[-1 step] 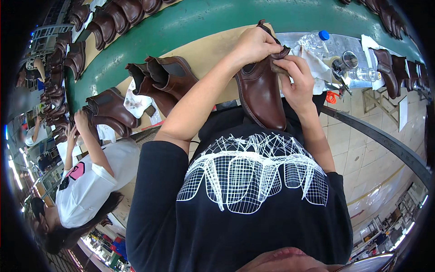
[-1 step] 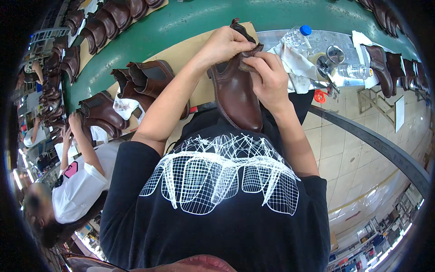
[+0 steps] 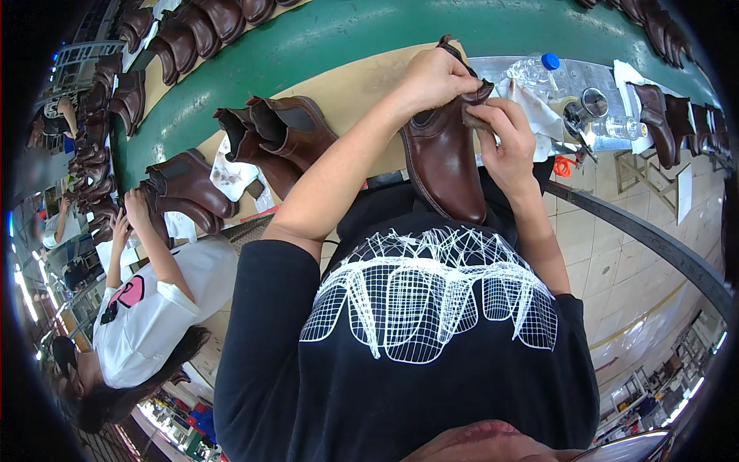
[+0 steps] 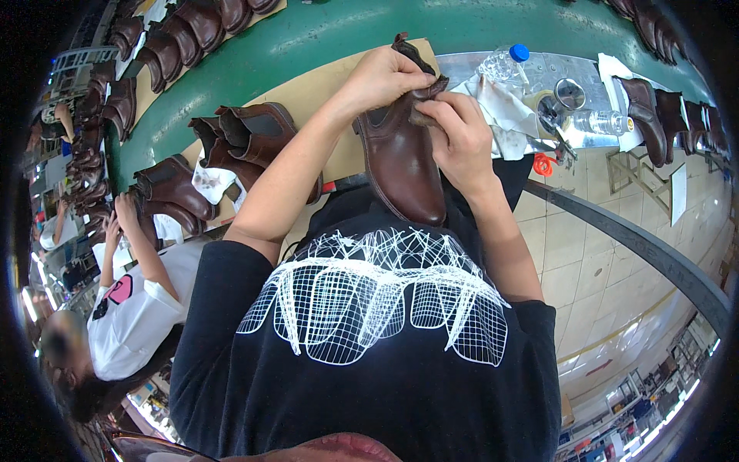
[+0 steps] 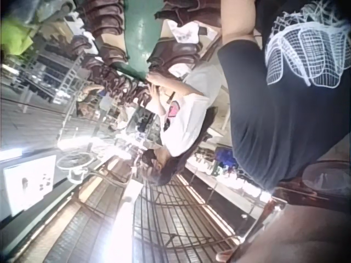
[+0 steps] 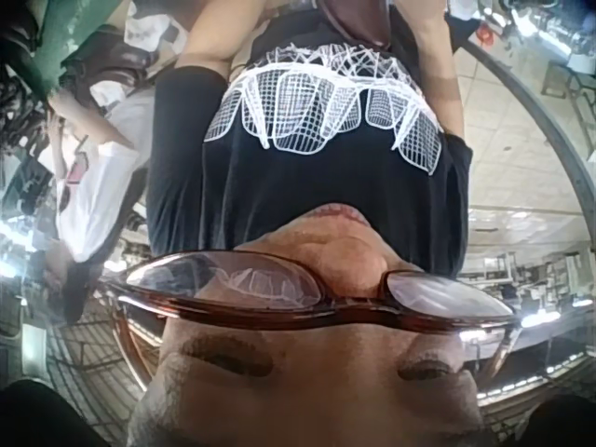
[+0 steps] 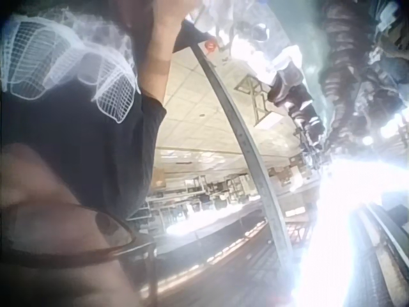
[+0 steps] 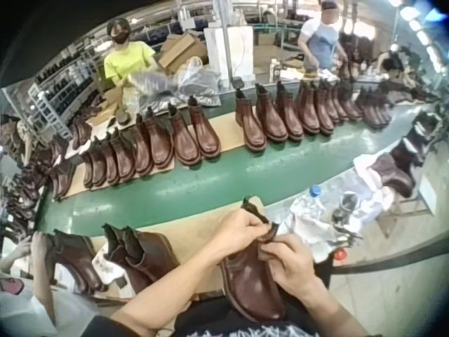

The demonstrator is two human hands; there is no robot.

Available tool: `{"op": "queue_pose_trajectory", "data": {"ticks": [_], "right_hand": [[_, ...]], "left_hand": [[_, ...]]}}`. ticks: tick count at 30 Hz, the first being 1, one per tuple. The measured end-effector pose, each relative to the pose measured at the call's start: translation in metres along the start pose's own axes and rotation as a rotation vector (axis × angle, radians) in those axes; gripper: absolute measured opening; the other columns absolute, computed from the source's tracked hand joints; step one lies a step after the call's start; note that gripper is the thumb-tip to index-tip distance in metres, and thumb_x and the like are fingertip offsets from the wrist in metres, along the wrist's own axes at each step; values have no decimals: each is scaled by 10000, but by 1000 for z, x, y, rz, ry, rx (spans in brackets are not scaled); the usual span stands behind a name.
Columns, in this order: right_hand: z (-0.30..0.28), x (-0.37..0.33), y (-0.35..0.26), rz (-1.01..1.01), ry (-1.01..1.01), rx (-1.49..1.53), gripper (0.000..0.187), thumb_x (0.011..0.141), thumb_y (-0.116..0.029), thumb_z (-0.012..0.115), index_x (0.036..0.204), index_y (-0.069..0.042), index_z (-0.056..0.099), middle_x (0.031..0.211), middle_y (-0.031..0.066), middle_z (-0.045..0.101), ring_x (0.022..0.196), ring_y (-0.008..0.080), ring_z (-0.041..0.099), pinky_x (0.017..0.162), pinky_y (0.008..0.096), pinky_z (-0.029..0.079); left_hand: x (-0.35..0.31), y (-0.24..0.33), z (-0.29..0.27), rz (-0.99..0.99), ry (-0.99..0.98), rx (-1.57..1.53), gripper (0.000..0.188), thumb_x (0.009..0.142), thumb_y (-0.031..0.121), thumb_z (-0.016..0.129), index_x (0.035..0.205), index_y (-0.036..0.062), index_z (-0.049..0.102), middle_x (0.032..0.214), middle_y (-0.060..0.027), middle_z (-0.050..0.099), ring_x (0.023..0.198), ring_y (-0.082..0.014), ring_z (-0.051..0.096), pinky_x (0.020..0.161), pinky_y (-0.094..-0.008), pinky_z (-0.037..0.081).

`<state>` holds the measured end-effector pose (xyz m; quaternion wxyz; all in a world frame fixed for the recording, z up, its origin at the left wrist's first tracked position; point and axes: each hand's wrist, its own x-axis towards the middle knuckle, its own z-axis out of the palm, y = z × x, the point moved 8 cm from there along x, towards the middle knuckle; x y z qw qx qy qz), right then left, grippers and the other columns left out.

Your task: Inspecting and using an air spray gun to finish or clean leather boots on a manufacturing line.

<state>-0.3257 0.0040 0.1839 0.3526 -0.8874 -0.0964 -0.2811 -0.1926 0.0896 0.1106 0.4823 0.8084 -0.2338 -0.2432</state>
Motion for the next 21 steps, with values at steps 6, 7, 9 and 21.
{"op": "queue_pose_trajectory", "data": {"ticks": [6, 7, 9, 21], "right_hand": [[-9, -1, 4, 115, 8, 66, 271, 719, 71, 687, 961, -53, 686, 940, 105, 626, 868, 299, 619, 749, 382, 506], [-9, 3, -1, 81, 42, 67, 264, 724, 69, 689, 960, -51, 685, 944, 108, 627, 869, 302, 621, 751, 382, 507], [-2, 2, 1, 29, 35, 39, 261, 728, 60, 696, 963, -53, 685, 953, 111, 633, 869, 304, 626, 747, 377, 510], [-9, -60, 100, 521, 163, 90, 306, 830, -57, 750, 1102, -24, 614, 919, 156, 691, 803, 259, 700, 704, 328, 535]], "left_hand": [[2, 1, 3, -19, -3, 39, 266, 763, 292, 735, 889, 62, 784, 743, -139, 714, 662, -233, 680, 659, -340, 524], [3, 1, 3, -27, -4, 32, 267, 765, 292, 734, 891, 62, 784, 749, -143, 715, 666, -238, 681, 663, -340, 526], [3, 4, 5, -11, 2, 44, 272, 765, 294, 735, 895, 60, 783, 752, -145, 715, 669, -240, 683, 666, -338, 527], [-3, -9, 18, 28, 19, -411, 233, 865, 251, 742, 985, 56, 780, 847, -47, 749, 701, -100, 648, 662, -266, 511]]}}
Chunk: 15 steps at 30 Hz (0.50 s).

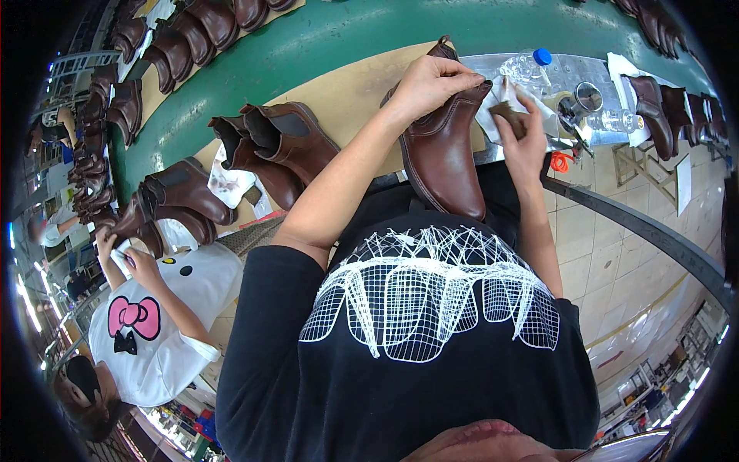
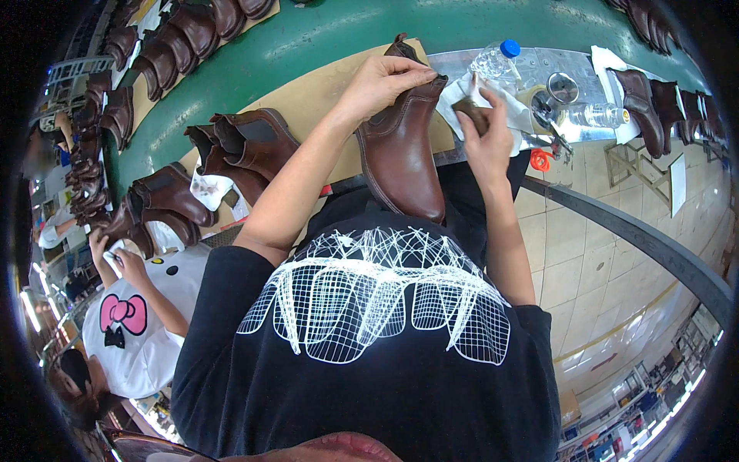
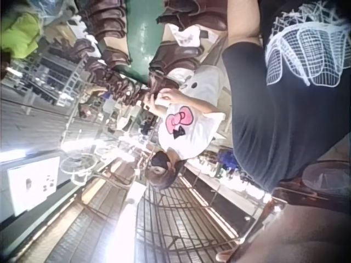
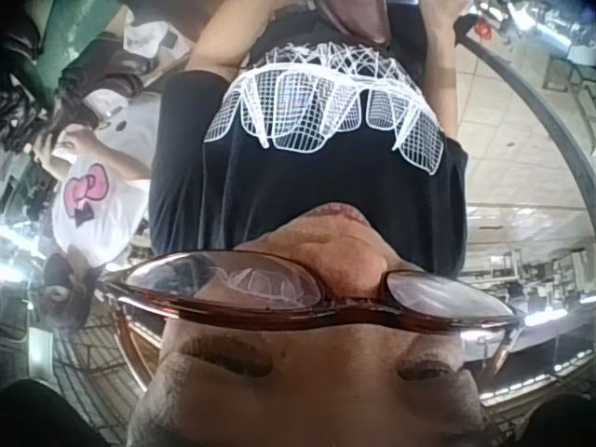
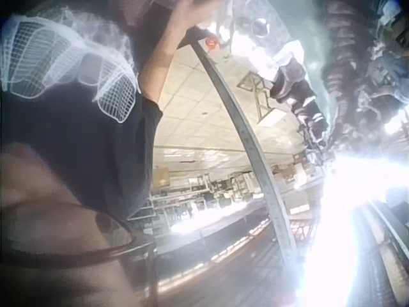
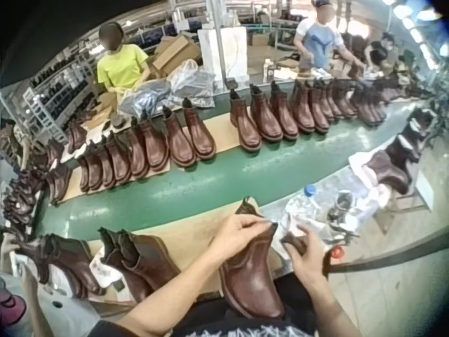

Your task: Inspecting and using an air spray gun to finish or clean leather boots on a manufacturing line.

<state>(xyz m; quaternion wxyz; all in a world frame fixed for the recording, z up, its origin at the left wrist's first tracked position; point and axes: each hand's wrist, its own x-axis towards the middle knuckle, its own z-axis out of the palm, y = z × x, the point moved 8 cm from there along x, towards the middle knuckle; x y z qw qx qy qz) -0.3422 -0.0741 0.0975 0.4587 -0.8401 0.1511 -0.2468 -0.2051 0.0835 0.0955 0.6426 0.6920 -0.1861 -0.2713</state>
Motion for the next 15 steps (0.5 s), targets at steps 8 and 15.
{"op": "queue_pose_trajectory", "data": {"ticks": [8, 15], "right_hand": [[2, 0, -26, -423, 110, -352, 331, 863, -67, 714, 1183, -64, 626, 969, 135, 699, 884, 231, 671, 773, 333, 515], [-88, -59, 83, 230, 216, 73, 104, 970, -80, 613, 1013, 5, 655, 897, 24, 648, 813, 71, 584, 734, 223, 473]], "left_hand": [[-32, 14, -16, 62, 161, -369, 371, 908, 193, 715, 1243, 39, 672, 1032, -37, 728, 595, -30, 538, 503, -197, 427], [-117, -64, -81, -115, 577, -381, 392, 929, 424, 669, 965, 33, 682, 766, -30, 640, 516, -69, 512, 451, -213, 389]]}}
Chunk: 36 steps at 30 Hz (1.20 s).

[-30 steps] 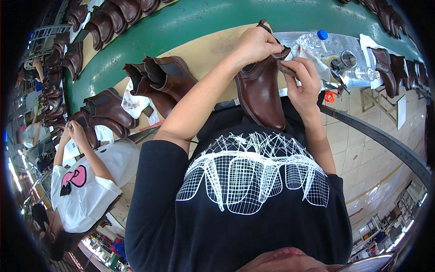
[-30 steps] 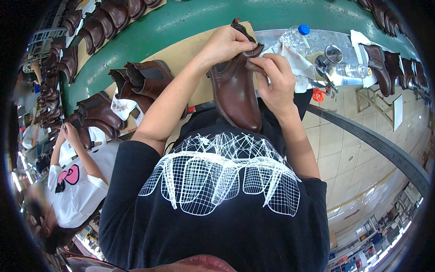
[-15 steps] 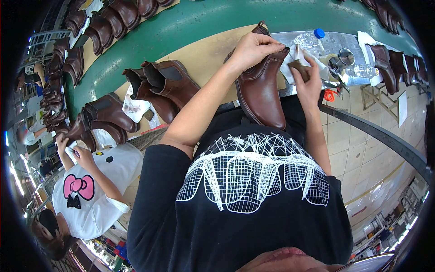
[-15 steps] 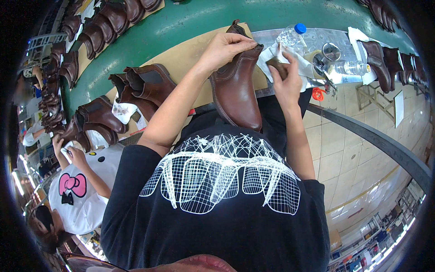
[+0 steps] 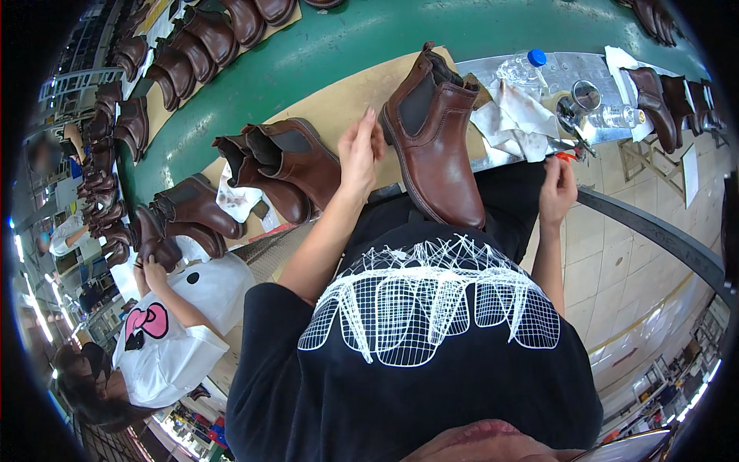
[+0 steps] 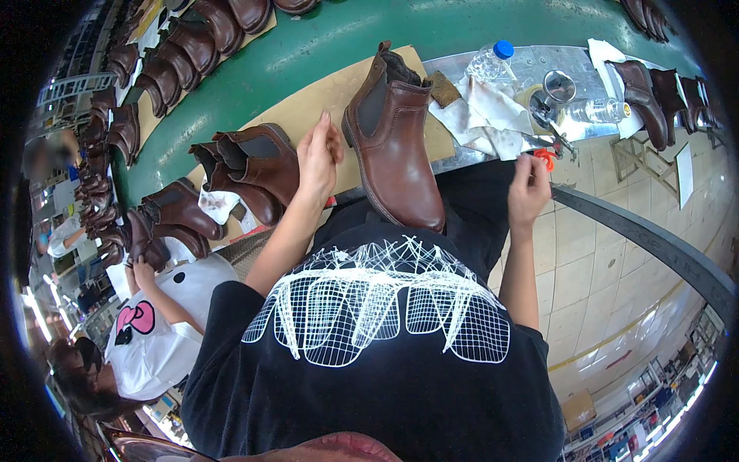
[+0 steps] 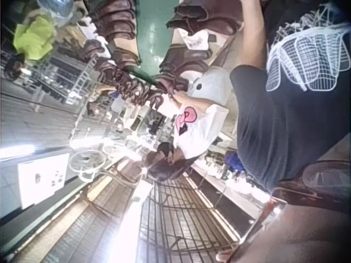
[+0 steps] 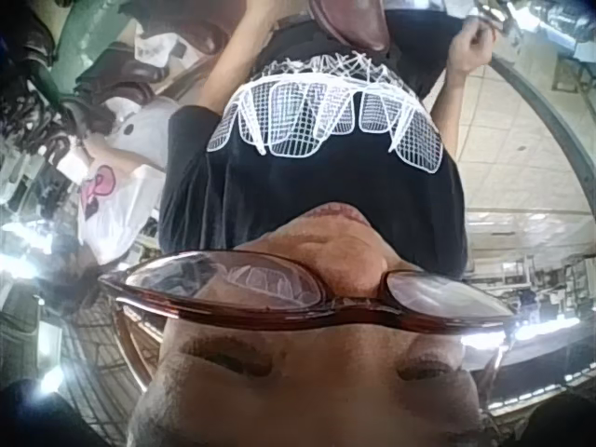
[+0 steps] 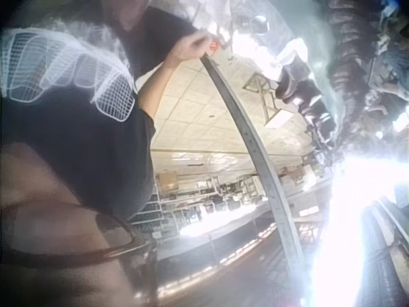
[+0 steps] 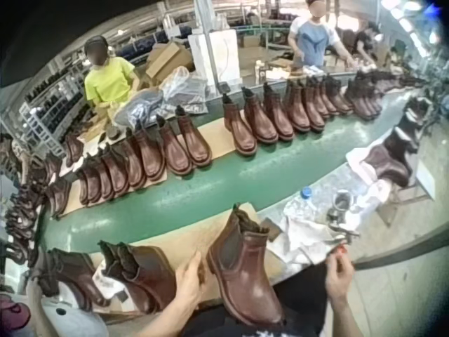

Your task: Inspecting and using an air spray gun to finish or clean leather boots on a manufacturing line.

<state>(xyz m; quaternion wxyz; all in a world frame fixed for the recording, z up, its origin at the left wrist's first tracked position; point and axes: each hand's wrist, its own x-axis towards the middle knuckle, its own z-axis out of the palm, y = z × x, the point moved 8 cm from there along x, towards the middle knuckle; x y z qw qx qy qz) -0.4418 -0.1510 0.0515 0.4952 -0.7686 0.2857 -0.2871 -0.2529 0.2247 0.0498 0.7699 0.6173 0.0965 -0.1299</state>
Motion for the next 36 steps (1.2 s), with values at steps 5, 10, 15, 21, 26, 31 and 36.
{"op": "queue_pose_trajectory", "data": {"ticks": [5, 10, 15, 21, 26, 31, 36], "right_hand": [[-32, 9, 32, -55, 253, 32, 316, 951, -132, 659, 1216, 3, 555, 1147, 79, 603, 984, 111, 580, 764, 229, 489], [-36, 49, 65, -95, 221, -185, 493, 838, -114, 727, 1267, 19, 524, 1233, 183, 571, 1120, 311, 571, 983, 407, 444], [-55, 70, 67, -161, 240, -464, 390, 866, -80, 665, 1235, 7, 574, 1227, 138, 605, 1112, 251, 591, 965, 386, 451], [-49, 97, 103, -11, 77, 12, 308, 917, -106, 672, 1190, 25, 618, 1160, 113, 681, 1027, 161, 605, 908, 307, 457], [-58, 102, 91, -59, 109, -73, 201, 892, -133, 719, 1027, 16, 718, 882, 78, 724, 806, 124, 637, 729, 296, 493], [-83, 90, 8, -187, 156, -139, 203, 887, -85, 724, 1053, 26, 686, 860, 46, 689, 749, 98, 597, 693, 263, 479], [-80, 60, -125, -368, 57, 61, 185, 911, -65, 691, 1066, 34, 664, 960, 52, 646, 703, 60, 525, 640, 237, 435]], "left_hand": [[-47, -72, 2, -576, -326, 15, 672, 922, 662, 526, 1116, 25, 611, 957, -81, 642, 793, -142, 618, 743, -299, 521], [-67, -81, 33, -655, -423, -105, 644, 935, 473, 627, 1367, 16, 490, 1328, -121, 591, 1176, -224, 598, 1009, -375, 471], [-67, -72, 49, -654, -561, -266, 584, 931, 392, 658, 1358, 27, 498, 1299, -99, 612, 1154, -205, 617, 1016, -381, 482], [-70, -72, 47, -633, -595, -291, 570, 916, 328, 689, 1352, 20, 490, 1287, -103, 615, 1153, -212, 620, 1004, -378, 501], [-67, -69, 49, -585, -587, -295, 606, 901, 328, 716, 1354, 3, 479, 1288, -110, 611, 1154, -221, 620, 1014, -376, 495], [-46, -54, 42, -490, -393, -348, 708, 876, 442, 725, 1375, 13, 465, 1321, -94, 598, 1183, -221, 601, 1040, -384, 474], [-27, -11, 55, -375, -382, -391, 783, 869, 550, 680, 1428, 62, 428, 1382, -108, 552, 1274, -254, 530, 1097, -439, 410]]}}
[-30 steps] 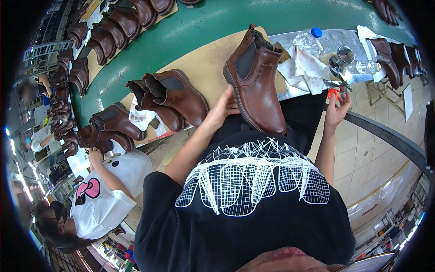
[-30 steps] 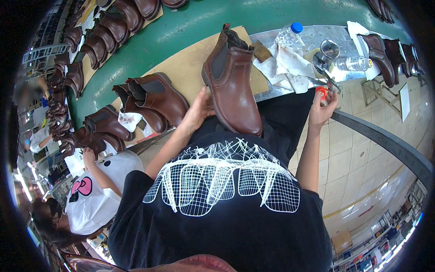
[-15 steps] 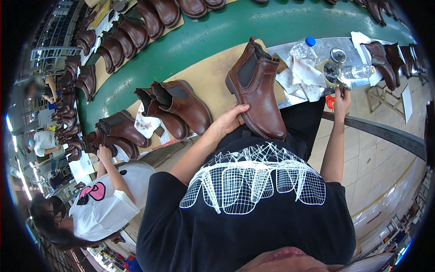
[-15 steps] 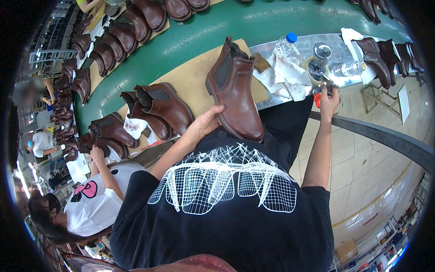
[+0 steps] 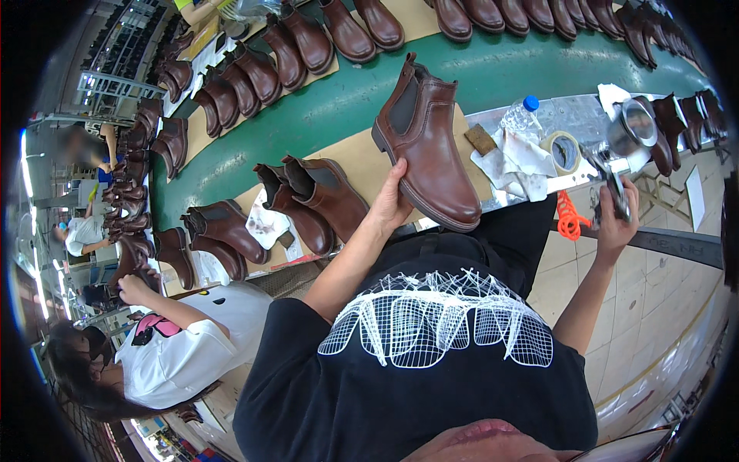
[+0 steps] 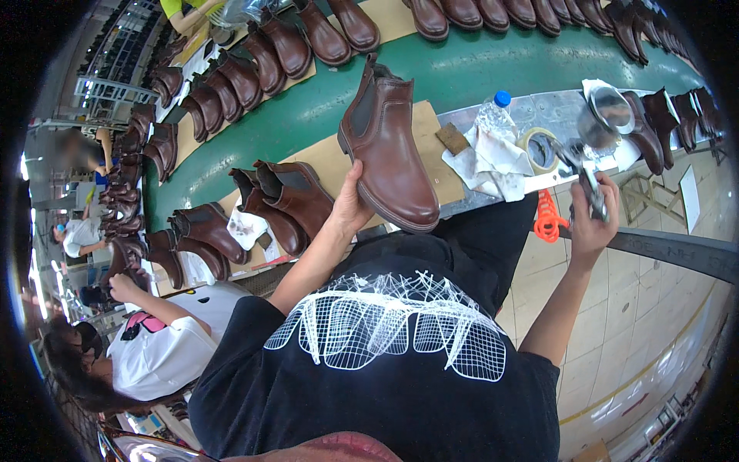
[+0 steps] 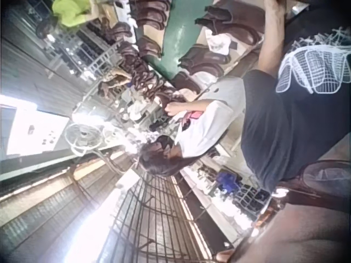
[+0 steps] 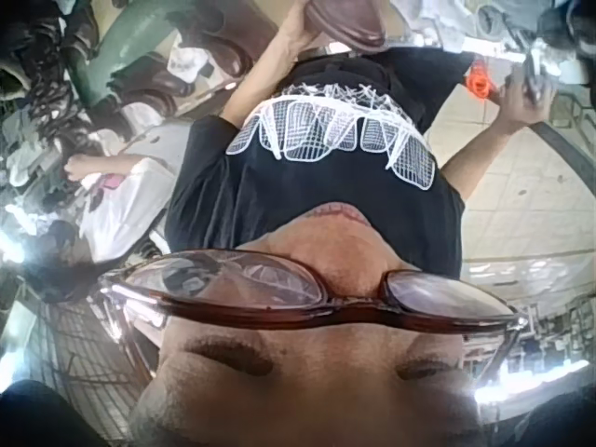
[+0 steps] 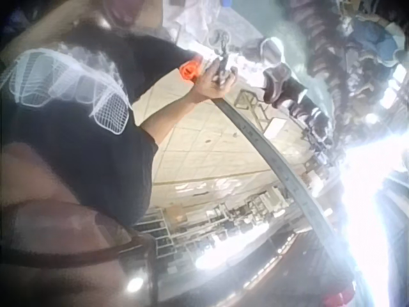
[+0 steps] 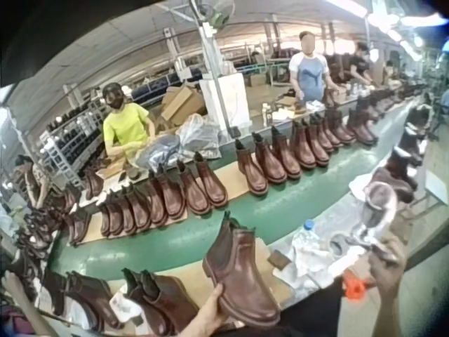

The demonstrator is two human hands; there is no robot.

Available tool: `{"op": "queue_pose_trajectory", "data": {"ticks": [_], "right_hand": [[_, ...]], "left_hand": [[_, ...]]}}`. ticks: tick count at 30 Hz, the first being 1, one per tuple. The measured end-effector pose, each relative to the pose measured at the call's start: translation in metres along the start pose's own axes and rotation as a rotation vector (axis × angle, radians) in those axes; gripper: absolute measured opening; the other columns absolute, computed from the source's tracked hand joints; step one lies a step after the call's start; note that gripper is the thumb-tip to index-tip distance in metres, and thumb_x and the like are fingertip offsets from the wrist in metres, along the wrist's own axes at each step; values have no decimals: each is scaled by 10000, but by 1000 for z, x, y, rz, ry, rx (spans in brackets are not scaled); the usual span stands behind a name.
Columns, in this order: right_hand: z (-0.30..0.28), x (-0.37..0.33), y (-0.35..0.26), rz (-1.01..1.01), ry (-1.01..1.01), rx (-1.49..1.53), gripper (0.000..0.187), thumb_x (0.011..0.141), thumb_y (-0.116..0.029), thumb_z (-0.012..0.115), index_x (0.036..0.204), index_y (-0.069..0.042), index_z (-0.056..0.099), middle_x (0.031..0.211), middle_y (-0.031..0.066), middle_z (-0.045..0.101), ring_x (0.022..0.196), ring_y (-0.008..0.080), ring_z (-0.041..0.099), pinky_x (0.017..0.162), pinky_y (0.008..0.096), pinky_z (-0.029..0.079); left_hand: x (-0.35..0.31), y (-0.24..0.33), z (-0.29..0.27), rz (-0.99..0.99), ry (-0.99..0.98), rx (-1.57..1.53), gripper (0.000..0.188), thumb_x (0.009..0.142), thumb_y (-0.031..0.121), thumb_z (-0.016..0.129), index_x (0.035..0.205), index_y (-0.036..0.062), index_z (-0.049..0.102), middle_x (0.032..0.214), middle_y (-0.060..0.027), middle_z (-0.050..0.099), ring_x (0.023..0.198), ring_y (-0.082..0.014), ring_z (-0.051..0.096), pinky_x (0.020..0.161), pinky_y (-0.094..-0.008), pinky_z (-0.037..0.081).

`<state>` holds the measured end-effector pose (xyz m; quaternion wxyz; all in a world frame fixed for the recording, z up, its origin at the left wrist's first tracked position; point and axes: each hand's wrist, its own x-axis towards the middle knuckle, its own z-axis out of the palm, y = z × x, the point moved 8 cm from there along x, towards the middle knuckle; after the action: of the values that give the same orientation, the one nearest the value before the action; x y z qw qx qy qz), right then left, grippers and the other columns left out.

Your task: Inspecting and using an air spray gun to finish or clean leather boots on a manufacturing line.

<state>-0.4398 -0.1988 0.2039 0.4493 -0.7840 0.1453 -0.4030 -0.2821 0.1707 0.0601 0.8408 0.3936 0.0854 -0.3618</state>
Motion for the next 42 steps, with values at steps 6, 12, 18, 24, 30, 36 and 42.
{"op": "queue_pose_trajectory", "data": {"ticks": [6, 12, 18, 24, 30, 36, 42], "right_hand": [[44, -5, -22, 104, -136, 507, 349, 1039, -230, 489, 1195, 76, 553, 1143, 196, 642, 1039, 258, 657, 912, 372, 508], [90, 4, -80, 190, -304, 646, 265, 1047, -194, 469, 1202, 21, 467, 1088, 170, 663, 1038, 199, 621, 933, 330, 462], [120, 4, -136, 153, -548, 533, 279, 955, -65, 581, 1215, -27, 489, 1039, 94, 675, 896, 80, 564, 778, 224, 438], [133, 6, -161, 13, -600, 369, 244, 895, -35, 672, 1137, -7, 661, 1034, 49, 686, 830, 74, 574, 737, 222, 446], [135, 1, -155, 61, -546, 369, 249, 888, -50, 695, 1131, -4, 664, 999, 49, 692, 807, 78, 580, 727, 228, 454], [125, -2, -142, 173, -508, 351, 260, 885, -41, 697, 1140, -10, 663, 935, 31, 679, 811, 69, 590, 710, 222, 453], [131, -3, -146, 83, -504, 375, 243, 876, -26, 696, 1116, -5, 669, 946, 29, 679, 802, 67, 589, 722, 216, 449]], "left_hand": [[5, 34, 21, 90, -106, -70, 785, 872, 575, 652, 1437, 81, 424, 1396, -120, 535, 1286, -274, 520, 1110, -462, 397], [12, 38, 18, 175, -85, -52, 707, 872, 479, 698, 1398, 68, 463, 1340, -103, 576, 1235, -252, 559, 1088, -435, 424], [17, 42, 4, 236, -56, -51, 592, 875, 326, 742, 1330, 22, 514, 1261, -95, 625, 1161, -222, 612, 1028, -385, 490], [18, 42, 9, 221, -62, -44, 585, 860, 292, 763, 1313, 13, 518, 1252, -98, 627, 1148, -220, 618, 1028, -389, 492], [15, 42, 5, 216, -89, -54, 584, 859, 292, 763, 1312, 12, 523, 1251, -103, 627, 1152, -229, 617, 1030, -392, 488], [13, 41, 6, 216, -98, -49, 584, 869, 304, 749, 1314, 1, 522, 1251, -115, 629, 1148, -235, 621, 1031, -397, 487], [20, 30, 4, 165, -78, -31, 594, 870, 319, 747, 1317, -4, 524, 1250, -120, 630, 1144, -238, 624, 1027, -399, 490]]}}
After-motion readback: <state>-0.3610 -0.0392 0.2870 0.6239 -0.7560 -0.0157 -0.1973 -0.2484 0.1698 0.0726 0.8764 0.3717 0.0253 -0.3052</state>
